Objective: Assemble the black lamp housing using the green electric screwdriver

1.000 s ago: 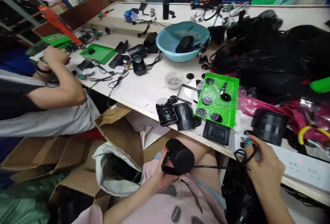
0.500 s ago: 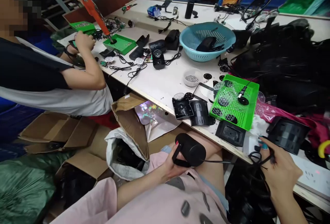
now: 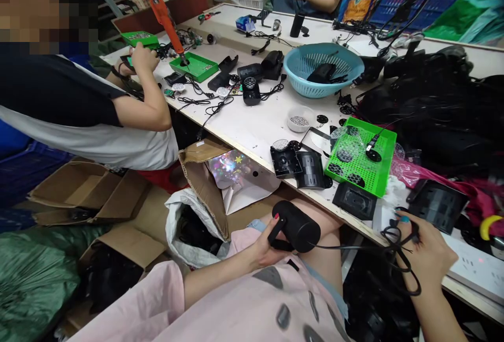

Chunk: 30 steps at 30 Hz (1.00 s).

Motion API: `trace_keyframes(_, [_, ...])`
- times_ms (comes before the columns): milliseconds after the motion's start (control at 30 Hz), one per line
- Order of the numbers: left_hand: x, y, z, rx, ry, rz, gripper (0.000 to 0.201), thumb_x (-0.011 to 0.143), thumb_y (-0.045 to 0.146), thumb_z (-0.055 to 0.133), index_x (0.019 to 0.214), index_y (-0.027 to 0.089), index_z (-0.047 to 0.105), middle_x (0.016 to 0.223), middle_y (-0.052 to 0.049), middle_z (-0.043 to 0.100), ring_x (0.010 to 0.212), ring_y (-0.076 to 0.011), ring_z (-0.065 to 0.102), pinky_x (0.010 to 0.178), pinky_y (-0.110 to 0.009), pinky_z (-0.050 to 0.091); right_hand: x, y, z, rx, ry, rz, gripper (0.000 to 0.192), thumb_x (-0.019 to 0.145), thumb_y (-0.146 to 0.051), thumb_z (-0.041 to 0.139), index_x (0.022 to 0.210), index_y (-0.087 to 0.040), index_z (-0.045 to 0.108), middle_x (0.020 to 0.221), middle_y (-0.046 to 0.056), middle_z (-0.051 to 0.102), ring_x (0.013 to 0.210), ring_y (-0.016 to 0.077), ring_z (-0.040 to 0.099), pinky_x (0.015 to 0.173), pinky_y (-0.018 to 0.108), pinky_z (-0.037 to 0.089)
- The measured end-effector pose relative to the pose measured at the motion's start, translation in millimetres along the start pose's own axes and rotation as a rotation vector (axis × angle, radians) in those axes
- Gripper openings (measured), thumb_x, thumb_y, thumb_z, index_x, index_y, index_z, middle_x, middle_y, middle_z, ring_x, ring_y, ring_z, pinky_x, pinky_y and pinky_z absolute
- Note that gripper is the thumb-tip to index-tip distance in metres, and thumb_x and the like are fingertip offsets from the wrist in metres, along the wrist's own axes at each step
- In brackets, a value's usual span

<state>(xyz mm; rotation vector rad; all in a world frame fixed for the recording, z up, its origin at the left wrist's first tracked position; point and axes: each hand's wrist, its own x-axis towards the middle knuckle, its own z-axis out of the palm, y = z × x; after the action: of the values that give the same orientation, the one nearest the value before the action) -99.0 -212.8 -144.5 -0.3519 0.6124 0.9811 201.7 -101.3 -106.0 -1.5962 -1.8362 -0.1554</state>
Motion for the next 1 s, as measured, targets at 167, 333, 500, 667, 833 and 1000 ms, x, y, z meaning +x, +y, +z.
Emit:
trace_keyframes(167, [1,0,-3.5,0.018,0.007,-0.009,0.051,0.079,0.055,0.071,0.103,0.01,0.071,0.099,-0.013,0.077,0.101,-0.0277,0.069,0.089,-0.035,0.051,0,-1,0,-0.012,0.0,0.009,0.044,0.093,-0.044,0.043,0.095,-0.013,0.074,0.09,0.012,0.075,0.086,0.0285,0.07,0.076,0.035,0.05])
trace_keyframes(333, [2,0,-3.7,0.029,0.014,-0.001,0.048,0.081,0.053,0.069,0.105,0.012,0.07,0.097,-0.012,0.077,0.112,-0.0276,0.066,0.098,-0.035,0.048,-1,0,0,-0.003,0.01,-0.004,0.04,0.093,-0.043,0.045,0.093,-0.015,0.073,0.089,0.012,0.075,0.086,0.0284,0.07,0.075,0.036,0.05])
trace_keyframes(500, [2,2,0.0,0.026,0.032,-0.017,0.049,0.079,0.054,0.07,0.101,0.011,0.07,0.091,-0.011,0.077,0.099,-0.0254,0.07,0.098,-0.034,0.048,0,-1,0,-0.001,0.005,0.016,0.041,0.093,-0.044,0.043,0.092,-0.015,0.073,0.089,0.012,0.075,0.087,0.0287,0.07,0.077,0.036,0.05])
trace_keyframes(667, [0,2,3.8,0.025,0.063,-0.012,0.042,0.085,0.052,0.062,0.098,0.013,0.072,0.087,-0.009,0.077,0.099,-0.0254,0.07,0.096,-0.034,0.049,1,-6,-1,-0.002,0.006,0.022,0.044,0.093,-0.045,0.043,0.091,-0.014,0.074,0.088,0.012,0.075,0.086,0.029,0.071,0.076,0.036,0.05])
trace_keyframes(833, [-1,2,8.0,0.025,0.117,-0.007,0.044,0.088,0.052,0.059,0.097,0.011,0.072,0.088,-0.012,0.076,0.099,-0.0268,0.07,0.093,-0.035,0.051,0,-5,0,0.012,0.002,0.067,0.044,0.091,-0.046,0.044,0.093,-0.014,0.074,0.092,0.013,0.075,0.09,0.0296,0.071,0.079,0.037,0.051])
trace_keyframes(1000, [-10,6,12.3,0.051,0.208,0.031,0.034,0.091,0.047,0.058,0.086,0.016,0.07,0.08,-0.008,0.075,0.089,-0.0266,0.071,0.096,-0.044,0.052,7,-8,-25,0.47,-0.067,0.378,0.052,0.081,-0.04,0.065,0.129,-0.019,0.064,0.116,0.014,0.072,0.11,0.0321,0.068,0.095,0.045,0.053])
